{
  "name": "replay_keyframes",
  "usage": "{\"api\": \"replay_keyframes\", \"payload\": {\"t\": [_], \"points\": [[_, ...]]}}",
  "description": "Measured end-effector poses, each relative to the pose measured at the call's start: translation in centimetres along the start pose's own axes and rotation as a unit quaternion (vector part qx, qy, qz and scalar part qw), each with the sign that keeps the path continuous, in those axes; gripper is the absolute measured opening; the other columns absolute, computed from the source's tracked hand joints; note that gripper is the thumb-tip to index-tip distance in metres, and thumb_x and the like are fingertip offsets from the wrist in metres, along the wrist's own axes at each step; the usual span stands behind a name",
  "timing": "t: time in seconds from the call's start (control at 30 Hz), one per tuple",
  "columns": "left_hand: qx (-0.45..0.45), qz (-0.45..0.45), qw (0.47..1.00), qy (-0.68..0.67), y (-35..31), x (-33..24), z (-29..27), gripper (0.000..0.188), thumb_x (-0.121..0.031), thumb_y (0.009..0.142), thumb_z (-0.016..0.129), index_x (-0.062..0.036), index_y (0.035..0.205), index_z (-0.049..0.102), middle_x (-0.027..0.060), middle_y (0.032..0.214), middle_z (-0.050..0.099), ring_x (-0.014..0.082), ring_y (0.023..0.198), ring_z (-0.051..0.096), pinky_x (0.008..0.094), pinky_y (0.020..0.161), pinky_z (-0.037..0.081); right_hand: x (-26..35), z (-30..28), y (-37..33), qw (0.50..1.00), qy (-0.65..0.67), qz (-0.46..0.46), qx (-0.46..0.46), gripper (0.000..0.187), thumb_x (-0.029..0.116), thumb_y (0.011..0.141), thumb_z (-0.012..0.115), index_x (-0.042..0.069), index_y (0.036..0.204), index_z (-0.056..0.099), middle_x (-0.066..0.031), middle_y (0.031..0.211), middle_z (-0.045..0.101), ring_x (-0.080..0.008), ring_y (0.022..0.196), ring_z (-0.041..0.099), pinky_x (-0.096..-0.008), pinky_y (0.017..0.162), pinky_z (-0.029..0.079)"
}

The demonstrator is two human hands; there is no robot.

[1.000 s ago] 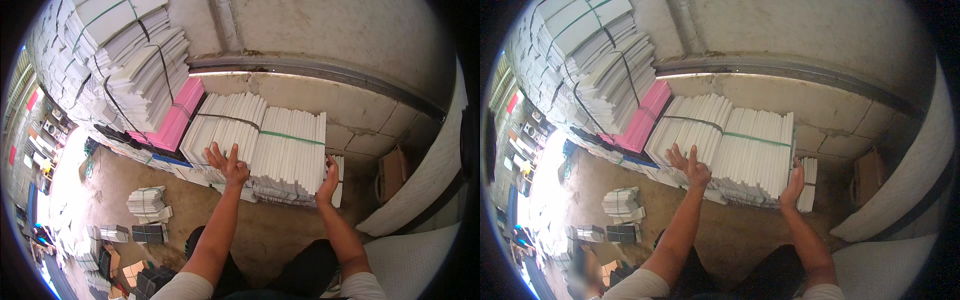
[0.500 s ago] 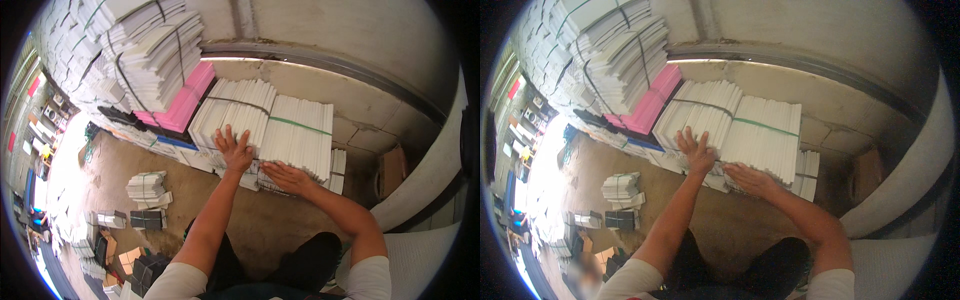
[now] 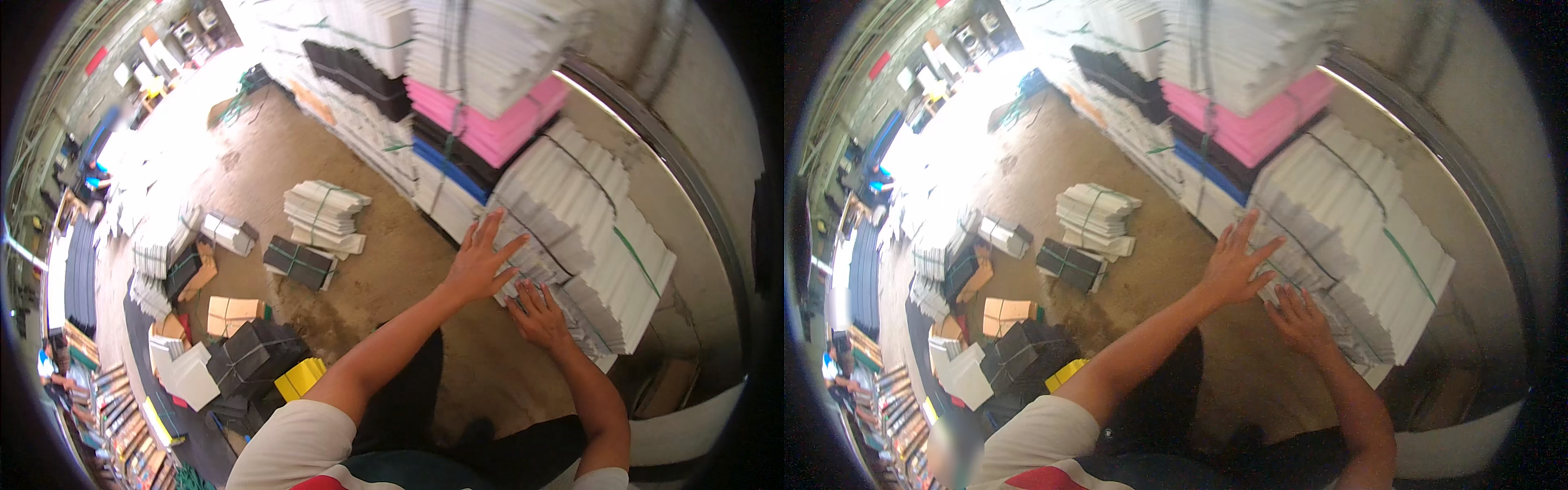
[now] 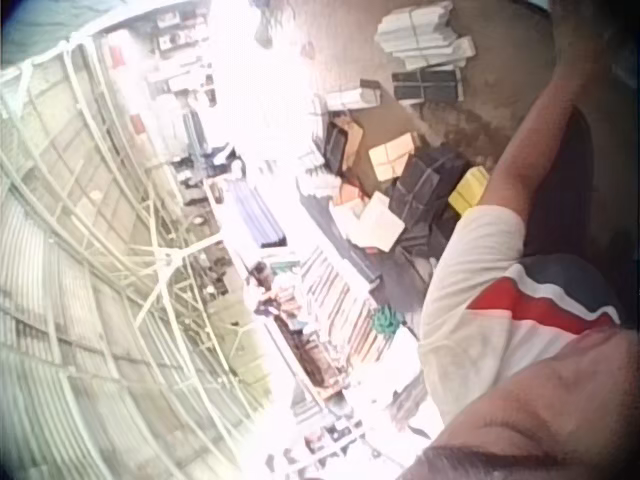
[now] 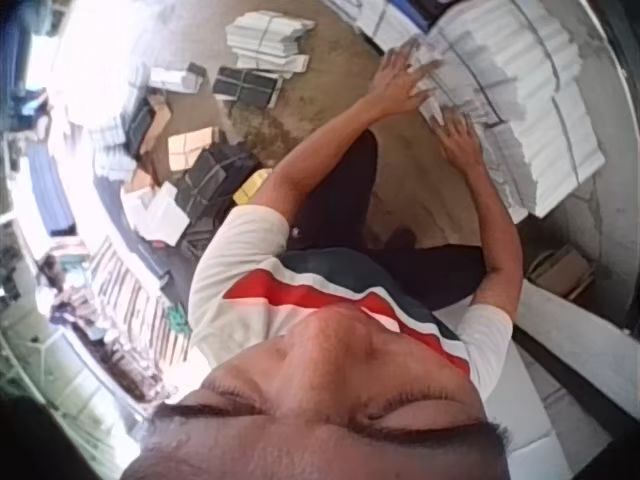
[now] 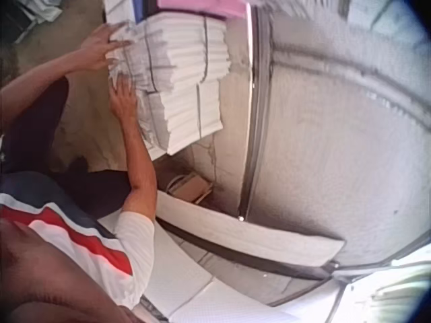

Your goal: The person picks up and stacks various flat materials, including white foam sheets, colored foam boards, and a rolled foam mat, in a cluttered storage area. They move items from the floor to higher stacks and rearrange bundles of foam sheets.

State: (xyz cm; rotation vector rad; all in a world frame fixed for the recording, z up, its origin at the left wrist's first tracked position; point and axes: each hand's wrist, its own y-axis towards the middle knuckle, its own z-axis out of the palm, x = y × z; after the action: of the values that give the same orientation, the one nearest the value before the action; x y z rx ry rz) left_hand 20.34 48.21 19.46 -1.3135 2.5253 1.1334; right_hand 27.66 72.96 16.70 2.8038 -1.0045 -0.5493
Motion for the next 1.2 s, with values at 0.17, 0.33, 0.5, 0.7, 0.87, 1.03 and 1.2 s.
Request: {"api": "replay_keyframes", "payload": {"t": [0.17, 0.33, 0.5, 0.7, 0.87, 1.03, 1.2], "points": [[-0.009, -0.248, 0.969, 0.019, -11.7, 8.6, -6.1, 0.07, -0.039, 0.092, 0.074, -0.0165, 0.153, 0.05, 0.0305, 0.163, 0.026, 0.0479, 0.146, 0.035, 0.0611, 0.118, 0.029, 2.0, 1.4, 11.2, 0.989, 0.095, -0.013, 0.11, 0.058, 0.02, 0.087, 0.071, 0.014, 0.144, 0.058, -0.0196, 0.155, 0.048, -0.0345, 0.146, 0.045, -0.0557, 0.119, 0.036], [0.036, -0.41, 0.91, 0.057, -19.2, 13.9, -10.4, 0.068, -0.041, 0.091, 0.075, -0.0142, 0.149, 0.052, 0.0292, 0.16, 0.032, 0.0482, 0.141, 0.042, 0.0572, 0.116, 0.034, 5.1, 3.7, 23.4, 0.971, 0.122, -0.072, 0.193, 0.062, 0.016, 0.087, 0.071, 0.014, 0.146, 0.056, -0.0203, 0.154, 0.049, -0.0334, 0.144, 0.046, -0.0533, 0.116, 0.041], [0.026, -0.509, 0.86, -0.016, -25.4, 20.2, -10.7, 0.07, -0.045, 0.091, 0.075, -0.0117, 0.148, 0.052, 0.0281, 0.156, 0.04, 0.0454, 0.139, 0.046, 0.0527, 0.112, 0.041, 7.5, 8.2, 31.6, 0.974, 0.112, -0.136, 0.145, 0.053, 0.019, 0.082, 0.075, 0.014, 0.133, 0.063, -0.0149, 0.138, 0.059, -0.031, 0.134, 0.052, -0.0484, 0.108, 0.045], [0.09, -0.64, 0.762, -0.036, -31.8, 27.8, -9.9, 0.08, -0.054, 0.088, 0.075, -0.0203, 0.154, 0.047, 0.0264, 0.16, 0.035, 0.0461, 0.145, 0.04, 0.0558, 0.115, 0.039, 9.4, 11.5, 40.8, 0.937, 0.131, -0.179, 0.27, 0.048, 0.031, 0.084, 0.077, 0.014, 0.128, 0.066, -0.012, 0.133, 0.062, -0.0303, 0.132, 0.055, -0.0513, 0.109, 0.044], [0.201, -0.702, 0.682, 0.045, -29.8, 31.3, -12.2, 0.103, -0.069, 0.081, 0.077, -0.0369, 0.165, 0.025, 0.0261, 0.172, 0.006, 0.0508, 0.156, 0.015, 0.0712, 0.114, 0.03, 10.6, 16.2, 47.3, 0.925, 0.135, -0.174, 0.309, 0.06, 0.041, 0.081, 0.081, 0.014, 0.133, 0.065, -0.0167, 0.138, 0.058, -0.0354, 0.135, 0.052, -0.057, 0.115, 0.039], [0.349, -0.698, 0.621, 0.07, -28.7, 34.7, -13.2, 0.121, -0.085, 0.076, 0.067, -0.0433, 0.167, -0.001, 0.0232, 0.173, -0.015, 0.054, 0.157, -0.003, 0.0754, 0.116, 0.021, 14.7, 23.3, 53.8, 0.931, 0.256, 0.004, 0.261, 0.093, 0.064, 0.077, 0.078, 0.021, 0.154, 0.047, -0.0183, 0.157, 0.044, -0.0367, 0.149, 0.037, -0.06, 0.122, 0.027], [0.377, -0.682, 0.623, 0.067, -30.7, 36.1, -10.4, 0.129, -0.088, 0.075, 0.066, -0.0419, 0.165, -0.014, 0.0259, 0.168, -0.028, 0.0567, 0.152, -0.023, 0.0751, 0.119, 0.006, 18.2, 28.1, 60.1, 0.935, 0.26, 0.102, 0.217, 0.111, 0.073, 0.076, 0.075, 0.023, 0.164, 0.029, -0.0221, 0.167, 0.028, -0.0382, 0.157, 0.022, -0.0624, 0.124, 0.021]]}}
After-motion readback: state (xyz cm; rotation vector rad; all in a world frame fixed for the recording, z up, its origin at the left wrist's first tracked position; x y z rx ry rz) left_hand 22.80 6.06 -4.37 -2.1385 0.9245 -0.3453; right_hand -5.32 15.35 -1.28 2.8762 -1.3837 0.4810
